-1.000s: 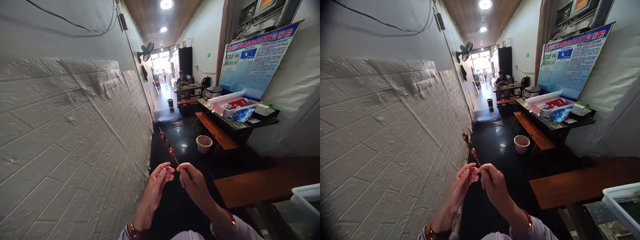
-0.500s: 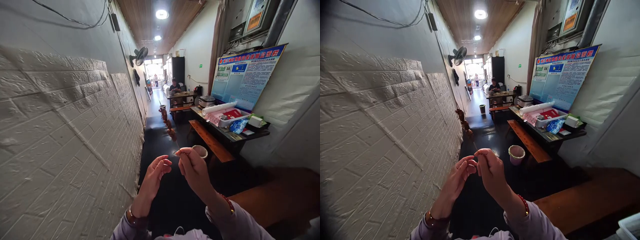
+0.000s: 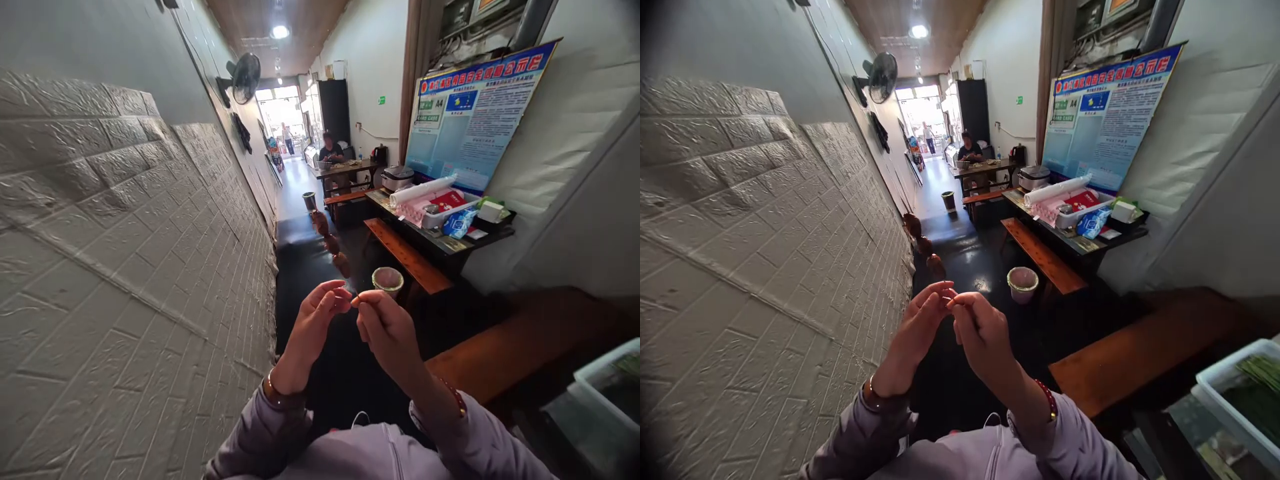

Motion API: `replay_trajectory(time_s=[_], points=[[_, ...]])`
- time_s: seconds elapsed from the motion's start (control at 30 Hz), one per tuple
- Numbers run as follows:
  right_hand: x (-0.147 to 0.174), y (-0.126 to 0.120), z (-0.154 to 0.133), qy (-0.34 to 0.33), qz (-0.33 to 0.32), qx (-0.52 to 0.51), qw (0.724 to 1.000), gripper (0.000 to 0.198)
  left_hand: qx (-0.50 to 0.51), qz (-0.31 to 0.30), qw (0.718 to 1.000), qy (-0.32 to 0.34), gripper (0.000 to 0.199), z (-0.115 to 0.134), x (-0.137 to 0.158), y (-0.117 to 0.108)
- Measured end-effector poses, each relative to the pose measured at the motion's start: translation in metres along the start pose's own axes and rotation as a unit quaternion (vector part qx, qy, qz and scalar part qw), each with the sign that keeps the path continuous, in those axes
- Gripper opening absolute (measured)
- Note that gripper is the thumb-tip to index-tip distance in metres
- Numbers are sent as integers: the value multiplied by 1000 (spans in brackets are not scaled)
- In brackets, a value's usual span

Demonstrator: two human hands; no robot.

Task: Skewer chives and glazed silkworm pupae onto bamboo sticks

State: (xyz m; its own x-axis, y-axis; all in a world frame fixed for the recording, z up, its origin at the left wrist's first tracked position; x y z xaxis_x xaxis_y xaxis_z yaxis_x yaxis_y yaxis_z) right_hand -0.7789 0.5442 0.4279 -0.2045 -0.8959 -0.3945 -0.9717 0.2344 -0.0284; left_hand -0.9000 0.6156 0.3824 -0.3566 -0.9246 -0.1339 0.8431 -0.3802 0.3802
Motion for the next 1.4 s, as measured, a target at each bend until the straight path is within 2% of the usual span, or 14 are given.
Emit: replay_trajectory(time_s=[0.27, 0.43, 0.6, 0.77, 1.03, 1.4], points=[[72, -26, -9, 14, 19, 56, 998, 22, 12, -49, 998, 26, 35, 21, 47, 60], [104, -26, -11, 19, 13, 59, 998, 22, 35, -49, 998, 27, 25, 20, 78, 72], [118, -23, -12, 21, 23, 64, 997, 20, 67, -73, 995, 25, 24, 18, 90, 72], [110, -13, -17, 8, 37, 101, 994, 20, 111, -96, 989, 33, 27, 29, 77, 67], [83, 29, -19, -14, 39, 123, 992, 19, 169, -93, 981, 24, 21, 49, 54, 32], [56, 61, -6, 31, 27, 86, 995, 20, 206, -91, 974, -8, 21, 40, 24, -1]])
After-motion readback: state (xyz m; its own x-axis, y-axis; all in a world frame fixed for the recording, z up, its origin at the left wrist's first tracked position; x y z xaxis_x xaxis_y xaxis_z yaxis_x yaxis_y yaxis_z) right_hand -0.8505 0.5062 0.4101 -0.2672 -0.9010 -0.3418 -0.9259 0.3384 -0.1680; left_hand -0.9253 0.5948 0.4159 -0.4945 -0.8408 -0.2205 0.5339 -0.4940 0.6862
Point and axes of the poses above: each hand's wrist, its own x-axis away from the middle knuckle, its own y-axis out of the palm, z = x × y, the point moved 9 cm from there along -x, towards the middle knuckle, and after that the axes turned 1 degree about x, right-handed, at the moved point
